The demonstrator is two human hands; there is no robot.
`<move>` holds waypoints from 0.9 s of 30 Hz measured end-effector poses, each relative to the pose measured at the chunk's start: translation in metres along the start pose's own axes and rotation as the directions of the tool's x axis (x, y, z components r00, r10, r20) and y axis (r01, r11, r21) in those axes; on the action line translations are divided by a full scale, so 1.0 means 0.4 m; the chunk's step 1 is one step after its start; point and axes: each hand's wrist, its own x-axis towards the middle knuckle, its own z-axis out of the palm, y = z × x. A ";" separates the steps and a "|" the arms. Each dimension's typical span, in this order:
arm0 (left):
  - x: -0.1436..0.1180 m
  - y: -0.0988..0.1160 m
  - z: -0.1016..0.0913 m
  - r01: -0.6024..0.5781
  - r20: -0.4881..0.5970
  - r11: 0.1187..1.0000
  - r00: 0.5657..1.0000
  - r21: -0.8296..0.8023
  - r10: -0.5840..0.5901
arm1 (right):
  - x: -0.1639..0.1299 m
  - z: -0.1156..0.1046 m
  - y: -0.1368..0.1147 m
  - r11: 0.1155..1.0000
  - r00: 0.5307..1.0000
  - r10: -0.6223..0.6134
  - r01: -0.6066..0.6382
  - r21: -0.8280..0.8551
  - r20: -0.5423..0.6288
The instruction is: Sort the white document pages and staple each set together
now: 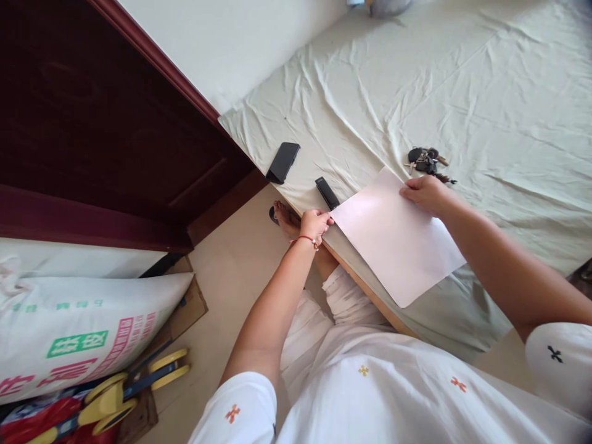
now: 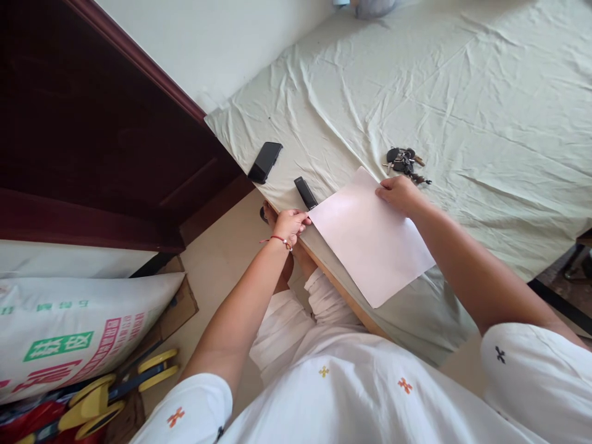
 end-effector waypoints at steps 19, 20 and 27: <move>0.036 -0.083 -0.042 -0.709 0.186 0.333 0.547 0.621 0.816 | -0.025 0.017 -0.019 0.981 0.995 0.087 -0.077 0.180 -0.045; 0.034 -0.091 -0.040 -0.712 0.213 0.319 0.550 0.625 0.808 | -0.024 0.016 -0.018 0.980 0.995 0.087 -0.079 0.182 -0.041; 0.018 -0.092 -0.030 -0.721 0.257 0.320 0.567 0.614 0.783 | 0.005 0.019 0.023 0.970 0.998 0.067 -0.061 0.235 -0.019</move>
